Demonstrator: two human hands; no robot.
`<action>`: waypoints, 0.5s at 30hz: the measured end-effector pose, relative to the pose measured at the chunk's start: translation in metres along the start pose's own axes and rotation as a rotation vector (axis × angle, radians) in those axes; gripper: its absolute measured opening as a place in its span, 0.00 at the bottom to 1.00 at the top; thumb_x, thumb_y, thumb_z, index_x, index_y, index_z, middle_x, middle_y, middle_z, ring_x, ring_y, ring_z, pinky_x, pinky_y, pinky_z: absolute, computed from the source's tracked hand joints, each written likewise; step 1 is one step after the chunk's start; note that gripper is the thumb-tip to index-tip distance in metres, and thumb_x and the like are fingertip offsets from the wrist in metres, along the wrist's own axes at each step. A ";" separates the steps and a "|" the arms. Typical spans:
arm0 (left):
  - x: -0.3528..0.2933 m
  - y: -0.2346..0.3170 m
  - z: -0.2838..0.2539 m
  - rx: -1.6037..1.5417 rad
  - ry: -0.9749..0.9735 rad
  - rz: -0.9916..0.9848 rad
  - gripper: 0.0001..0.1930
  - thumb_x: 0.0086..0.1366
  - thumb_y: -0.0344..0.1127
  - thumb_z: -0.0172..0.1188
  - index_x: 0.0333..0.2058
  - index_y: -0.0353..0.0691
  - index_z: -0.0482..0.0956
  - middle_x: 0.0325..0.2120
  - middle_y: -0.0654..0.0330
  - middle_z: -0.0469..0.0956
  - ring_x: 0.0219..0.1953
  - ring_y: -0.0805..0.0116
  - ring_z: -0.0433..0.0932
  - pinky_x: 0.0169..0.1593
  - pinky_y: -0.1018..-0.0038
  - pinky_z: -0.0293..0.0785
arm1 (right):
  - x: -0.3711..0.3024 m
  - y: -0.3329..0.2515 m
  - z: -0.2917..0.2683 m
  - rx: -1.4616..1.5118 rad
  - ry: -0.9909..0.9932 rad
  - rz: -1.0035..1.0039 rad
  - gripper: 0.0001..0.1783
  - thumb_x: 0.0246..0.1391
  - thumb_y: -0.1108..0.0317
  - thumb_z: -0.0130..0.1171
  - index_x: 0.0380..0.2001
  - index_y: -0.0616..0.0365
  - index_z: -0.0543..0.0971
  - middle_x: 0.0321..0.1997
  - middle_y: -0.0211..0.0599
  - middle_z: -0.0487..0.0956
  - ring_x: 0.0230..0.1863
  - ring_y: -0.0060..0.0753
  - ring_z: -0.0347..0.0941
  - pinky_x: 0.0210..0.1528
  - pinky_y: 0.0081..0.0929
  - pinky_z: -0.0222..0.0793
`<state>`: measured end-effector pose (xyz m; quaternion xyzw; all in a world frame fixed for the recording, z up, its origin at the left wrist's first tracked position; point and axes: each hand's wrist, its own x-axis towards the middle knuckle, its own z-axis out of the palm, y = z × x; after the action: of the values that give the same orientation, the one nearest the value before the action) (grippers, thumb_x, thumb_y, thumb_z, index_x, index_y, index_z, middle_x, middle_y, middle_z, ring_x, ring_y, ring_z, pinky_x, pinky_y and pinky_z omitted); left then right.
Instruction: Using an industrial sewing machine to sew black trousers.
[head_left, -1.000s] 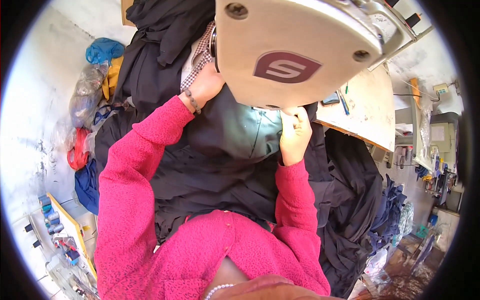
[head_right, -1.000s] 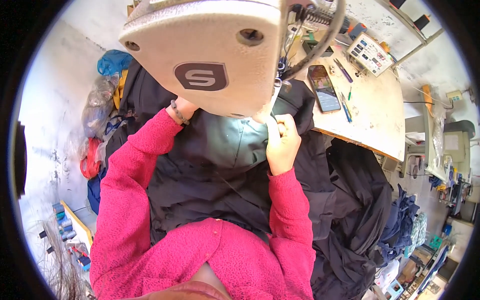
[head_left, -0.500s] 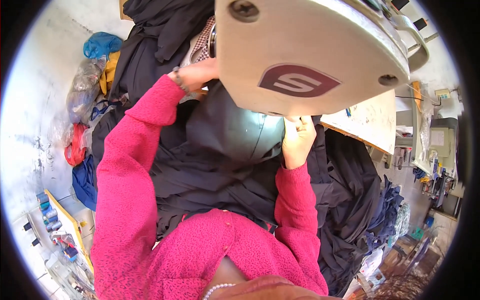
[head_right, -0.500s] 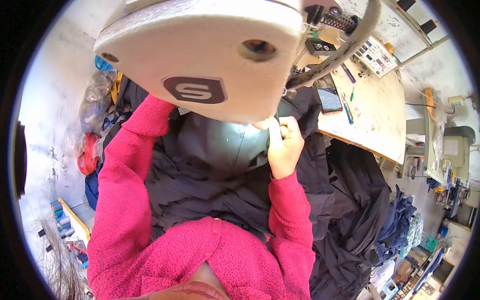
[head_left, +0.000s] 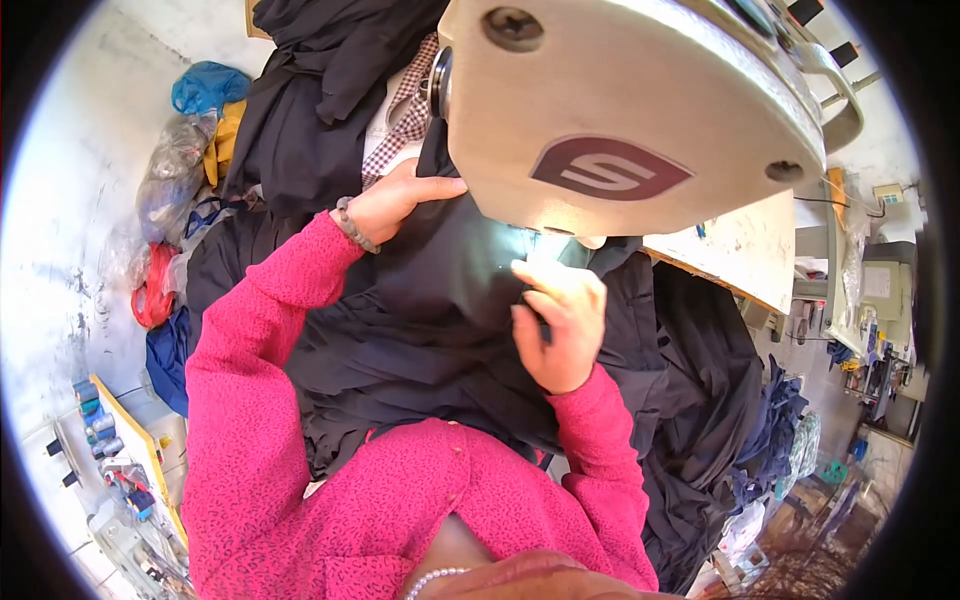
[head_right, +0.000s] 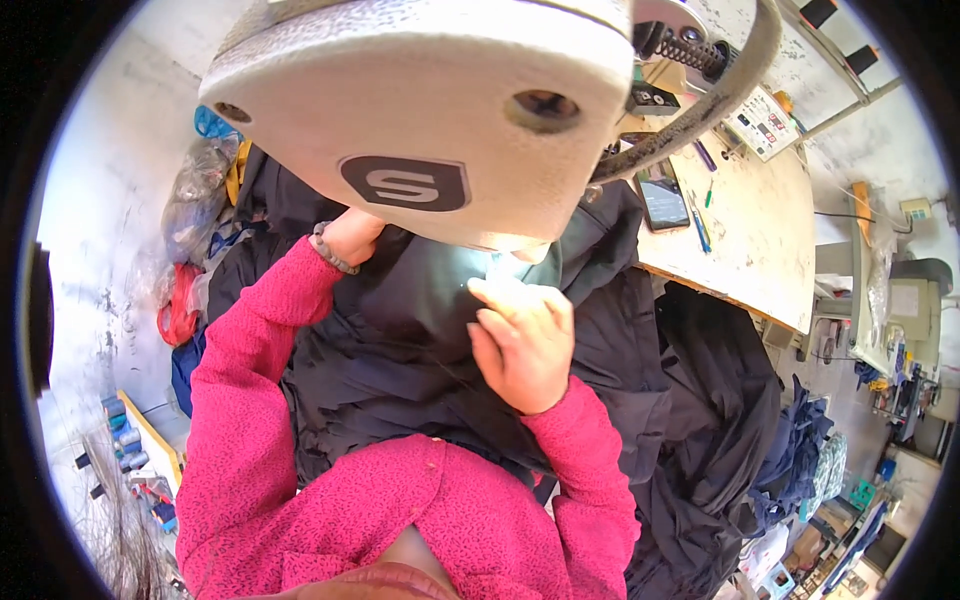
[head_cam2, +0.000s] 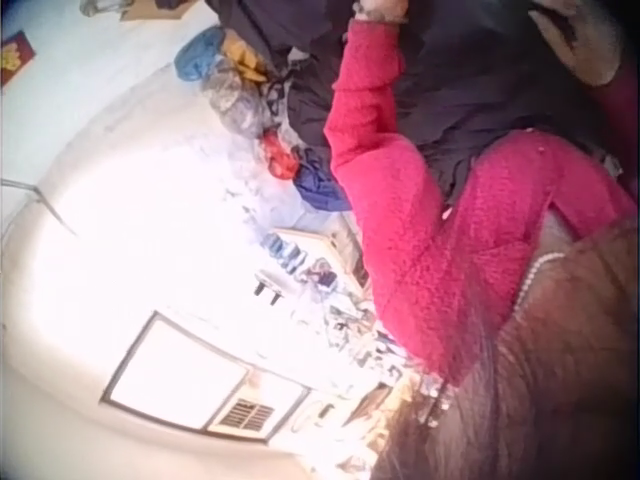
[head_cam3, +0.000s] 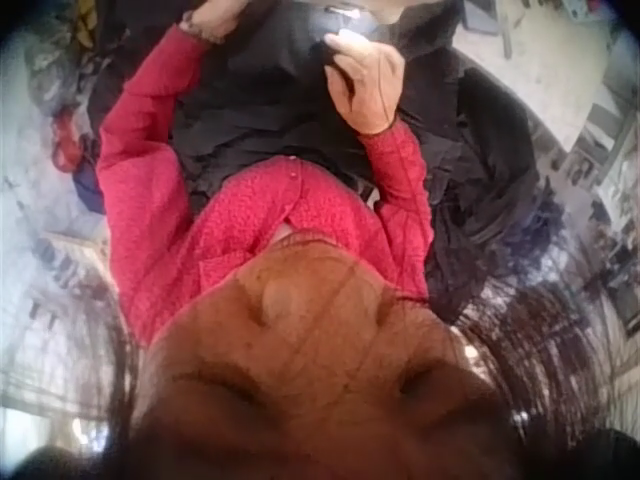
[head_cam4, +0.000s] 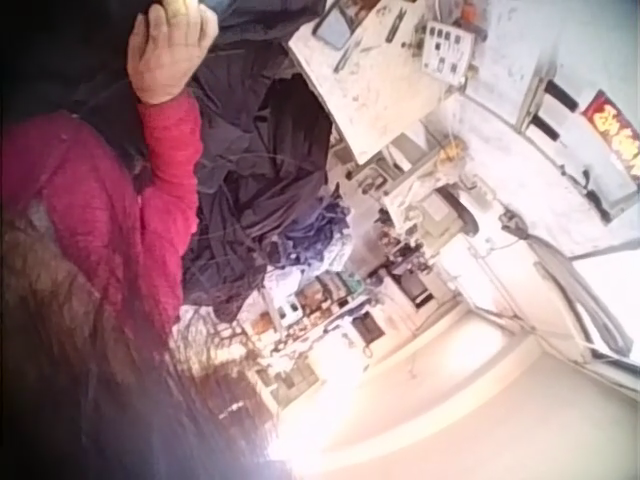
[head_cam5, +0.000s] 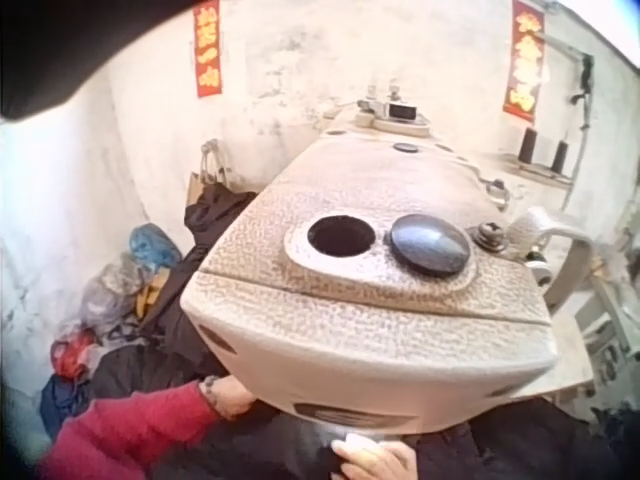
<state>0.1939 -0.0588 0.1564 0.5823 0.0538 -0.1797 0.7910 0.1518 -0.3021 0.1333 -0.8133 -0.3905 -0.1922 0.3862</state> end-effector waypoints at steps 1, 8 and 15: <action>0.001 -0.002 0.001 0.000 -0.003 0.000 0.27 0.57 0.29 0.58 0.55 0.36 0.63 0.49 0.60 0.70 0.50 0.72 0.69 0.55 0.72 0.63 | 0.001 -0.006 0.006 -0.023 -0.052 0.025 0.14 0.41 0.74 0.61 0.34 0.57 0.71 0.48 0.36 0.75 0.43 0.37 0.70 0.48 0.35 0.58; -0.003 -0.001 0.003 0.100 -0.138 -0.155 0.29 0.52 0.31 0.64 0.53 0.33 0.65 0.48 0.60 0.71 0.49 0.72 0.69 0.55 0.73 0.63 | -0.002 -0.007 0.006 0.147 -0.091 0.077 0.13 0.39 0.75 0.61 0.32 0.58 0.72 0.44 0.38 0.76 0.45 0.38 0.69 0.48 0.36 0.58; 0.012 -0.008 0.007 0.344 -0.011 0.101 0.23 0.54 0.35 0.63 0.47 0.30 0.71 0.42 0.60 0.75 0.45 0.75 0.71 0.51 0.76 0.65 | 0.013 0.039 0.014 0.380 0.364 0.815 0.16 0.47 0.71 0.59 0.39 0.62 0.69 0.40 0.34 0.73 0.43 0.29 0.68 0.45 0.27 0.60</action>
<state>0.2011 -0.0702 0.1485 0.7101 -0.0115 -0.1494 0.6880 0.1900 -0.3003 0.1137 -0.7684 0.0055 -0.0896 0.6337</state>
